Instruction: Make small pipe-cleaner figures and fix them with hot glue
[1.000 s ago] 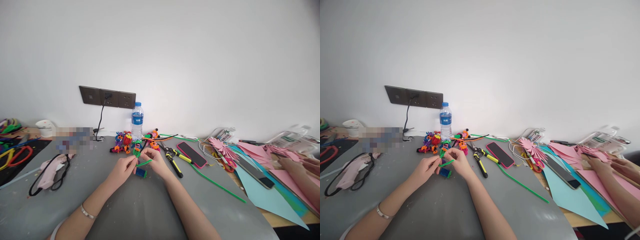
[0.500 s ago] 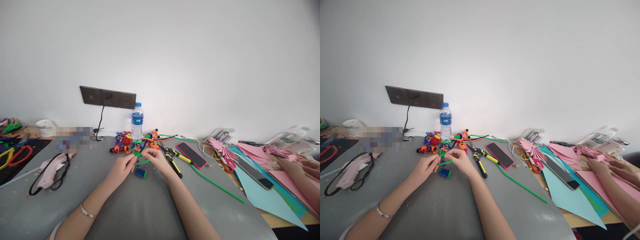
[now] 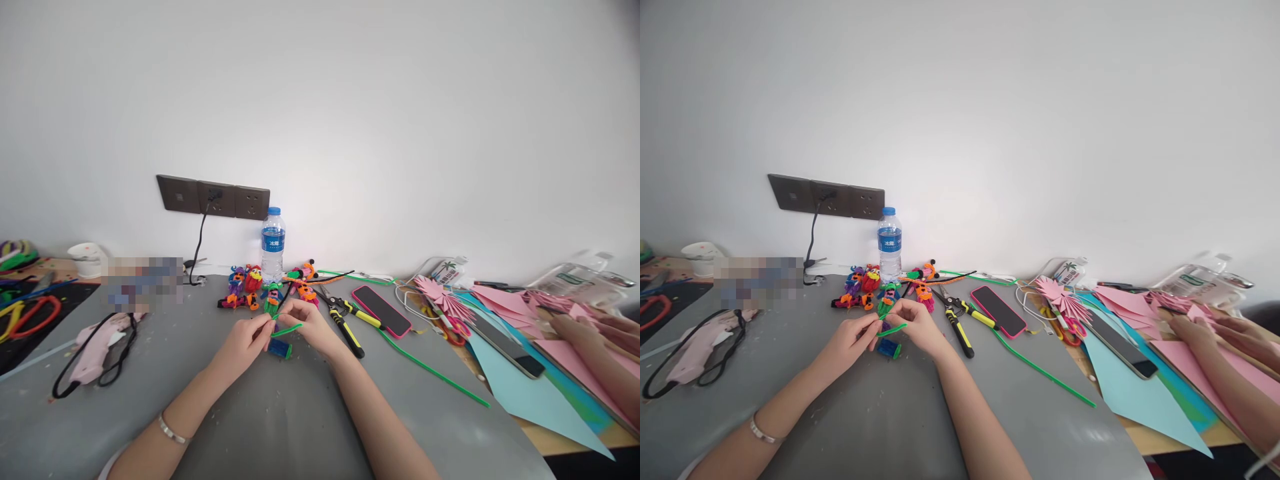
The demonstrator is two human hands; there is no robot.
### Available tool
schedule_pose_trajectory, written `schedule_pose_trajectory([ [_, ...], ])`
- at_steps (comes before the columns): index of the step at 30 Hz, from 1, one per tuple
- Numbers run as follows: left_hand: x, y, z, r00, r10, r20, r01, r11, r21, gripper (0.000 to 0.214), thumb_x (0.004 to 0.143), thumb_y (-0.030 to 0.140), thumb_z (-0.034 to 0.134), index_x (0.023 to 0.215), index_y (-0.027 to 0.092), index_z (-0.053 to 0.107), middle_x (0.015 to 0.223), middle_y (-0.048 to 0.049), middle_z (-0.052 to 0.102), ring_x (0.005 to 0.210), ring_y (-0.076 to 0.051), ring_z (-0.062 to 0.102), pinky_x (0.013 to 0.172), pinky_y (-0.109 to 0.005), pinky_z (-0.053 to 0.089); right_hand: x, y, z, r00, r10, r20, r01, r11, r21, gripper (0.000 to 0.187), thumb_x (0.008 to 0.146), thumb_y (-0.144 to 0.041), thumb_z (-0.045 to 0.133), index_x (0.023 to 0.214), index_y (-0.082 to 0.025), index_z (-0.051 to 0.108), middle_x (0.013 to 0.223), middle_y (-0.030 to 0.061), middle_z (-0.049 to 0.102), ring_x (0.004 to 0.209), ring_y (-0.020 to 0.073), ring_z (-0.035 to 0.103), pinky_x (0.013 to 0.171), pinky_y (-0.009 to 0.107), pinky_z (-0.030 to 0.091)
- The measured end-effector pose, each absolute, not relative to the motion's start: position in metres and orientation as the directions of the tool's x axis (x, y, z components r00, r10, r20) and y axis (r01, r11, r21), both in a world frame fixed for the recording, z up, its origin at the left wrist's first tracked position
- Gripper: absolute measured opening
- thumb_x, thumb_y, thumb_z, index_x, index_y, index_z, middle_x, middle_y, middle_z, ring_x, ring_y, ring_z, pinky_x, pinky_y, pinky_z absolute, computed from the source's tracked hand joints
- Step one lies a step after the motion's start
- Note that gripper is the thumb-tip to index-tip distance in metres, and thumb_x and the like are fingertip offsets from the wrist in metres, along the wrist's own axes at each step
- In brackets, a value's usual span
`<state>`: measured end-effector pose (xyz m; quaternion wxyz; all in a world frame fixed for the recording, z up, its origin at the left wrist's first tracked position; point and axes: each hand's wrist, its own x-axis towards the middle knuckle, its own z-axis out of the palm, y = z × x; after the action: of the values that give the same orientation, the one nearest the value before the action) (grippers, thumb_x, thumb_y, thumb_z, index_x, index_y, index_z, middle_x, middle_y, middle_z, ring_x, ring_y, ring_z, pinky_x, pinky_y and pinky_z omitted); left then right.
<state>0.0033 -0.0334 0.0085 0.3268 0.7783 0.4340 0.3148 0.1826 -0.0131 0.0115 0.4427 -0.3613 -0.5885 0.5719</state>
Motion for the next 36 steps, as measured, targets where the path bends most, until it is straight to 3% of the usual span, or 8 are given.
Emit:
schedule_pose_trajectory([
  [8,0.002,-0.031,0.009,0.385,0.896,0.22,0.472,-0.396,0.788,0.034,0.095,0.037,0.034,0.068,0.02,0.047,0.053,0.0045,0.051,0.048,-0.011,0.045,0.054,-0.022,0.032,0.187,-0.011,0.007,-0.362,0.932,0.025,-0.036,0.013,-0.999,0.034,0.073,-0.048,0.071,0.066,-0.014,0.066,0.059,-0.0016,0.054,0.054,0.009,0.041,0.054,0.023,0.031],
  [12,0.001,-0.029,0.006,0.343,0.906,0.248,0.498,-0.399,0.77,0.034,0.093,0.038,0.036,0.066,0.02,0.045,0.052,0.0058,0.042,0.049,-0.01,0.038,0.052,-0.022,0.028,0.188,-0.009,0.004,-0.288,0.955,0.072,-0.002,0.075,-0.997,0.043,0.081,-0.053,0.061,0.062,-0.014,0.065,0.063,0.0014,0.059,0.056,0.0101,0.043,0.055,0.024,0.033],
  [17,0.001,-0.028,0.003,0.347,0.902,0.257,0.521,-0.414,0.747,0.033,0.093,0.038,0.036,0.067,0.019,0.044,0.055,0.0063,0.034,0.051,-0.01,0.033,0.052,-0.023,0.024,0.186,-0.011,0.004,-0.341,0.938,0.068,-0.034,0.06,-0.998,0.029,0.071,-0.043,0.074,0.074,-0.015,0.07,0.071,0.0016,0.064,0.064,0.0128,0.052,0.064,0.026,0.041],
  [24,0.002,-0.03,0.006,0.368,0.902,0.226,0.504,-0.398,0.766,0.033,0.094,0.039,0.034,0.068,0.02,0.041,0.055,0.0064,0.035,0.05,-0.011,0.034,0.053,-0.023,0.026,0.183,-0.016,0.007,-0.477,0.878,-0.043,-0.006,-0.052,-0.999,0.032,0.067,-0.043,0.077,0.074,-0.014,0.067,0.067,-0.0004,0.061,0.059,0.0099,0.05,0.06,0.025,0.038],
  [28,0.002,-0.03,0.005,0.382,0.898,0.217,0.502,-0.399,0.767,0.033,0.094,0.04,0.034,0.069,0.02,0.041,0.056,0.006,0.036,0.052,-0.011,0.036,0.054,-0.023,0.026,0.181,-0.02,0.011,-0.522,0.851,-0.046,0.036,-0.032,-0.999,0.034,0.069,-0.046,0.075,0.071,-0.014,0.065,0.064,-0.0017,0.058,0.057,0.0085,0.046,0.056,0.024,0.034],
  [36,0.0,-0.031,0.008,0.397,0.899,0.185,0.429,-0.36,0.828,0.034,0.095,0.04,0.032,0.069,0.021,0.041,0.054,0.0056,0.045,0.05,-0.011,0.041,0.054,-0.023,0.03,0.18,-0.018,0.013,-0.385,0.92,-0.069,-0.045,-0.093,-0.995,0.035,0.065,-0.046,0.078,0.069,-0.014,0.064,0.06,-0.0027,0.056,0.051,0.0073,0.046,0.052,0.022,0.035],
])
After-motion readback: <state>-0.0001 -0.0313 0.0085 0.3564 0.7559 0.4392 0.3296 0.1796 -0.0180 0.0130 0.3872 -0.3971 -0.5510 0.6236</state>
